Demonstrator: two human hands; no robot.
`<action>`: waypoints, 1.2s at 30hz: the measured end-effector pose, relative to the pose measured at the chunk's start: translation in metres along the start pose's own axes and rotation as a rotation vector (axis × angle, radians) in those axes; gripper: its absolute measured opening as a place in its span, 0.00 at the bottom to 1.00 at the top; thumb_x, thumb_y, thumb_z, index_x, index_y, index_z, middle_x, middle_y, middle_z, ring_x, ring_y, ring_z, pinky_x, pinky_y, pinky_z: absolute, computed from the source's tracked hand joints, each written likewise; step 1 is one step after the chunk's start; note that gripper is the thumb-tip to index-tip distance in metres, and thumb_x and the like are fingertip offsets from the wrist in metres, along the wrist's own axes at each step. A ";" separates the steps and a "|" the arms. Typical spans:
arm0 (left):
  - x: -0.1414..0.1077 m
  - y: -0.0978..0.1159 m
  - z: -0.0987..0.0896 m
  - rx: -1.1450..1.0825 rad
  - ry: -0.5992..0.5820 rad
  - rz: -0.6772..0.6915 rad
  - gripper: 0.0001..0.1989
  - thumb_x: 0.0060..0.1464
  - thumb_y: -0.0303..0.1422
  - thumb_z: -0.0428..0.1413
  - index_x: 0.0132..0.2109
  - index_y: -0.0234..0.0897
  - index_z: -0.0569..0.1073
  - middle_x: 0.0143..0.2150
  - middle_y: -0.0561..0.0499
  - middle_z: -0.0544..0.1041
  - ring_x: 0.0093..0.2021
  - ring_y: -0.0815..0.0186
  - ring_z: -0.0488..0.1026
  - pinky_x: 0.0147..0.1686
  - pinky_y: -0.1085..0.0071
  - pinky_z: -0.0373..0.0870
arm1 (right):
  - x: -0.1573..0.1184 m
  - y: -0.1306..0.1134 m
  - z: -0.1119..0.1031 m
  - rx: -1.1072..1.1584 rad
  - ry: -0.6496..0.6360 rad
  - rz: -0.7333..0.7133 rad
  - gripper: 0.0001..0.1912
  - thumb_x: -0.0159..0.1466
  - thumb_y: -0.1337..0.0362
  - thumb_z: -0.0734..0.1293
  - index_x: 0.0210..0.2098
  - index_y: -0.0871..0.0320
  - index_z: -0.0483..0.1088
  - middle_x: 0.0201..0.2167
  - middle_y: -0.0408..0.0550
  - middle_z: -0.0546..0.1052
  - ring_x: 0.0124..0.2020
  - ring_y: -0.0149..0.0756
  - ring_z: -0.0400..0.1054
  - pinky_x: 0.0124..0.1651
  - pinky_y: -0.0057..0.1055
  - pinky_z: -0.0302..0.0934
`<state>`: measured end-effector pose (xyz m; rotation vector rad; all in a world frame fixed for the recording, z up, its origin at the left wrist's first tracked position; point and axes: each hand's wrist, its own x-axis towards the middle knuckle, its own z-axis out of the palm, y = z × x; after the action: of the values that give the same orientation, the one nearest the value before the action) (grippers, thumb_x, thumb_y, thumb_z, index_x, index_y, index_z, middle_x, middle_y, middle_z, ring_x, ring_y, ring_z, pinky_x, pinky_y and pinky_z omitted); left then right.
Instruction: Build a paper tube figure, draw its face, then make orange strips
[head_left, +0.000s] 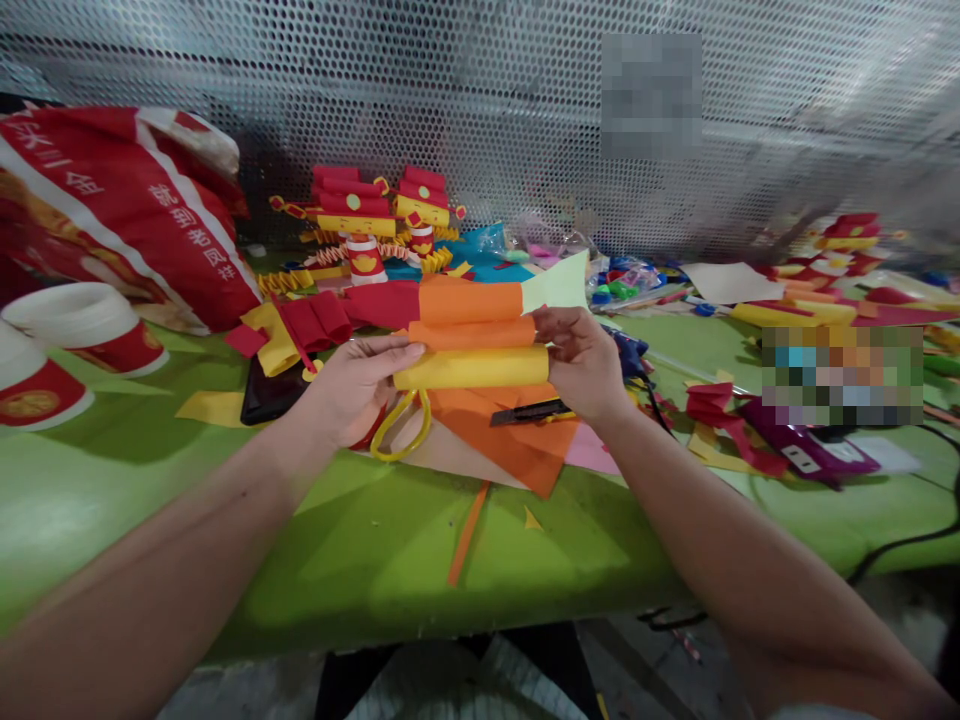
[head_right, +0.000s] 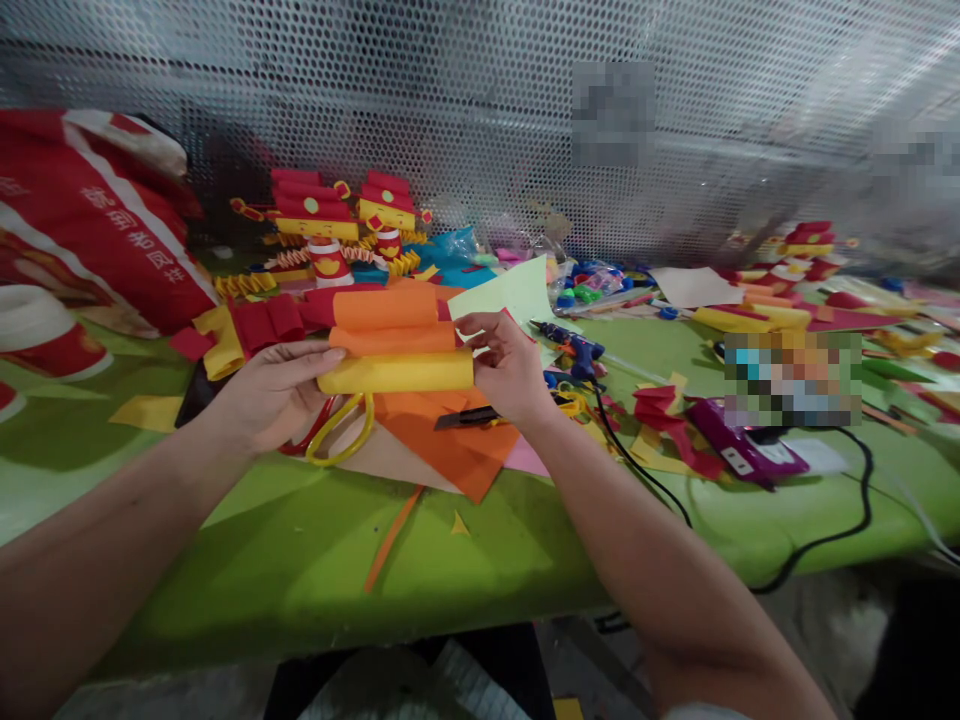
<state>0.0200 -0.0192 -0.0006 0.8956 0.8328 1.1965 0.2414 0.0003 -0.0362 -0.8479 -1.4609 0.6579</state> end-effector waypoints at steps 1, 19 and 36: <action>0.000 0.000 0.000 -0.005 -0.001 0.004 0.04 0.40 0.23 0.63 0.25 0.35 0.79 0.25 0.54 0.80 0.26 0.73 0.75 0.31 0.78 0.71 | 0.000 0.000 -0.001 -0.032 0.002 -0.035 0.12 0.46 0.65 0.72 0.29 0.53 0.67 0.39 0.44 0.74 0.33 0.31 0.68 0.27 0.26 0.62; 0.001 -0.002 -0.005 0.108 0.021 -0.017 0.02 0.41 0.28 0.63 0.27 0.39 0.79 0.28 0.51 0.80 0.30 0.65 0.76 0.34 0.70 0.72 | 0.001 0.002 -0.004 -0.064 -0.117 -0.141 0.02 0.51 0.60 0.73 0.23 0.43 0.78 0.45 0.42 0.77 0.50 0.42 0.69 0.48 0.43 0.65; 0.010 0.019 -0.025 0.427 -0.049 0.377 0.14 0.36 0.21 0.58 0.32 0.40 0.80 0.36 0.54 0.77 0.38 0.68 0.70 0.38 0.74 0.64 | 0.000 -0.006 0.000 0.089 -0.011 -0.031 0.06 0.44 0.57 0.77 0.21 0.47 0.77 0.40 0.43 0.78 0.46 0.43 0.71 0.46 0.42 0.70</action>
<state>-0.0085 -0.0035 0.0051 1.4755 0.9223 1.3350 0.2411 -0.0029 -0.0311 -0.7531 -1.4415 0.7002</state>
